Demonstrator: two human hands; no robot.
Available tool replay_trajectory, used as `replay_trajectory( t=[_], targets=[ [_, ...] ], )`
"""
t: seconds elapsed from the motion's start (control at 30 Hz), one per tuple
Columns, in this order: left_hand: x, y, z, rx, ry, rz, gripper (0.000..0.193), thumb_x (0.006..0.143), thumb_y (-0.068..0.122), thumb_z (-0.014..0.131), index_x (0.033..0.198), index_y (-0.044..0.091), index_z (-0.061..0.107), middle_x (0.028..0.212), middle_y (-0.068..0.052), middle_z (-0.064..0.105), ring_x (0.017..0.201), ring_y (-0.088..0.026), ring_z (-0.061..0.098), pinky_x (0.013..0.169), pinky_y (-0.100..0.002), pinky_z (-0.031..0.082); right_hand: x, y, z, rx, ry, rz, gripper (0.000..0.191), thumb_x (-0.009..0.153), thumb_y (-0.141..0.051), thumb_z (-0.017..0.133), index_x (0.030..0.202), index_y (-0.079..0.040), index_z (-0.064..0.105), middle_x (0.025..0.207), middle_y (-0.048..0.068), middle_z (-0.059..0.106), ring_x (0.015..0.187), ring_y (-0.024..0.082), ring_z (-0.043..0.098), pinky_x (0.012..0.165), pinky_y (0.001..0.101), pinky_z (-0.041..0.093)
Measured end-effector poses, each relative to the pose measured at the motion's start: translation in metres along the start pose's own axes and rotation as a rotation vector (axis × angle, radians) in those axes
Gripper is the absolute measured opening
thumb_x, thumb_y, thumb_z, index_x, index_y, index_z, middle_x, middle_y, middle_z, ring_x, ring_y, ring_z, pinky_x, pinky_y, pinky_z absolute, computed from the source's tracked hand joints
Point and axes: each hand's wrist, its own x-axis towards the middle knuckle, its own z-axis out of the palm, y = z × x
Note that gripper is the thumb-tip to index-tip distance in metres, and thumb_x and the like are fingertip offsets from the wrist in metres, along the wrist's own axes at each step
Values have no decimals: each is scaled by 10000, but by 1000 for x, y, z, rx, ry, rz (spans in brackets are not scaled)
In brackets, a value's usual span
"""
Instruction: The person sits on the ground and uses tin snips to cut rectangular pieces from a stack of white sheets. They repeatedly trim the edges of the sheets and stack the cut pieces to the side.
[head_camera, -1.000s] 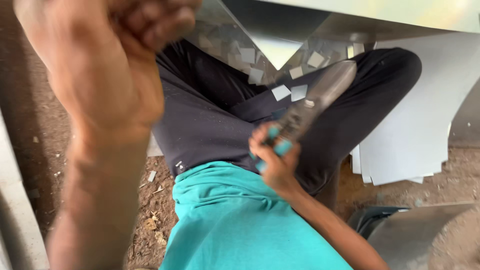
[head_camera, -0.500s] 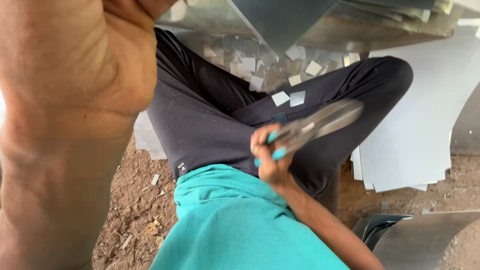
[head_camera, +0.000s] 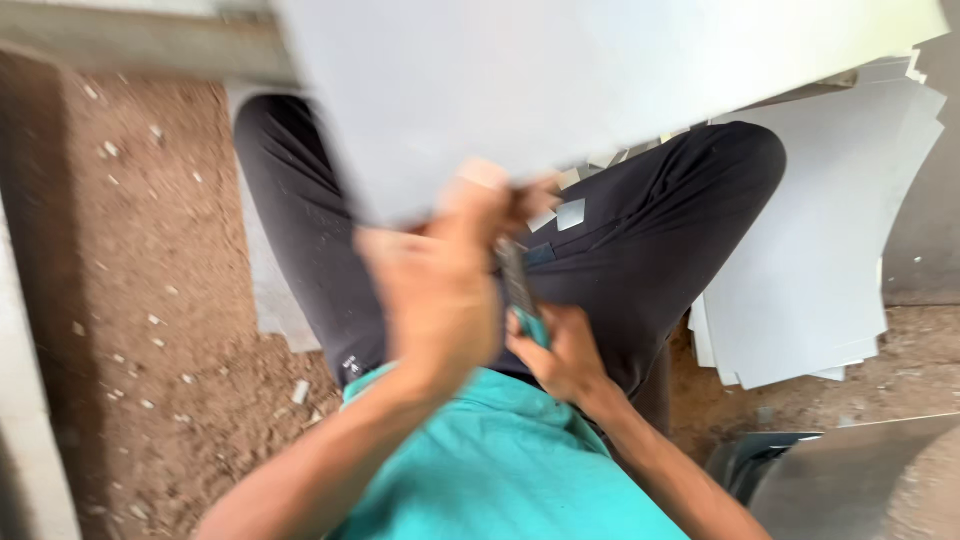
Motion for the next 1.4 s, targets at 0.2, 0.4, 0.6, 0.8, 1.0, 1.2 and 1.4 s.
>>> replay_trajectory(
  t=[0.2,0.4,0.6,0.8,1.0,1.2,1.4],
  targets=[
    [-6,-97,7,-518,25,-175,247,965,89,705,1152,-57,636,1034,-113,697,944,-224,746,867,-367,622,-49,23,-54,-131,67,282,37,785,-19,632,811,-30,656,642,26,637,554,98,573,511,278,467],
    [15,-89,-23,-474,-59,10,284,979,24,726,1229,-40,607,1116,-75,670,1007,-139,638,918,-298,548,-30,29,-41,101,112,226,156,734,-21,525,831,6,645,680,77,662,553,140,602,524,286,502],
    [87,-31,-48,-295,79,221,183,1005,35,625,1057,69,452,796,-75,653,600,-137,501,476,-289,377,-17,24,-27,88,25,123,150,739,-36,537,811,9,660,683,84,668,546,130,605,505,290,500],
    [59,-14,-57,-299,60,332,118,1083,59,597,1167,1,538,900,-90,635,740,-177,608,685,-314,553,-25,23,-29,-55,51,106,140,747,-46,551,806,-6,672,666,62,675,542,122,601,503,287,498],
    [19,-114,-18,-509,3,-95,273,1009,132,681,1165,-84,623,1037,-148,746,945,-262,784,824,-403,663,-34,4,-45,-307,-35,289,172,766,-81,535,838,2,667,655,78,662,562,151,605,549,318,511],
    [21,-133,-73,-331,88,-58,309,966,121,749,1203,-67,688,994,-148,782,870,-228,776,784,-341,633,-29,-35,-50,-154,-333,372,586,675,-125,504,1247,2,536,1163,157,627,1006,222,626,869,377,562],
    [23,-127,-88,-289,-14,-40,216,1009,63,747,1168,-78,709,1016,-147,769,931,-190,763,886,-318,644,14,-50,-18,-70,-343,377,712,654,-149,490,1344,28,470,1213,181,604,1107,288,630,922,432,593]
  ],
)
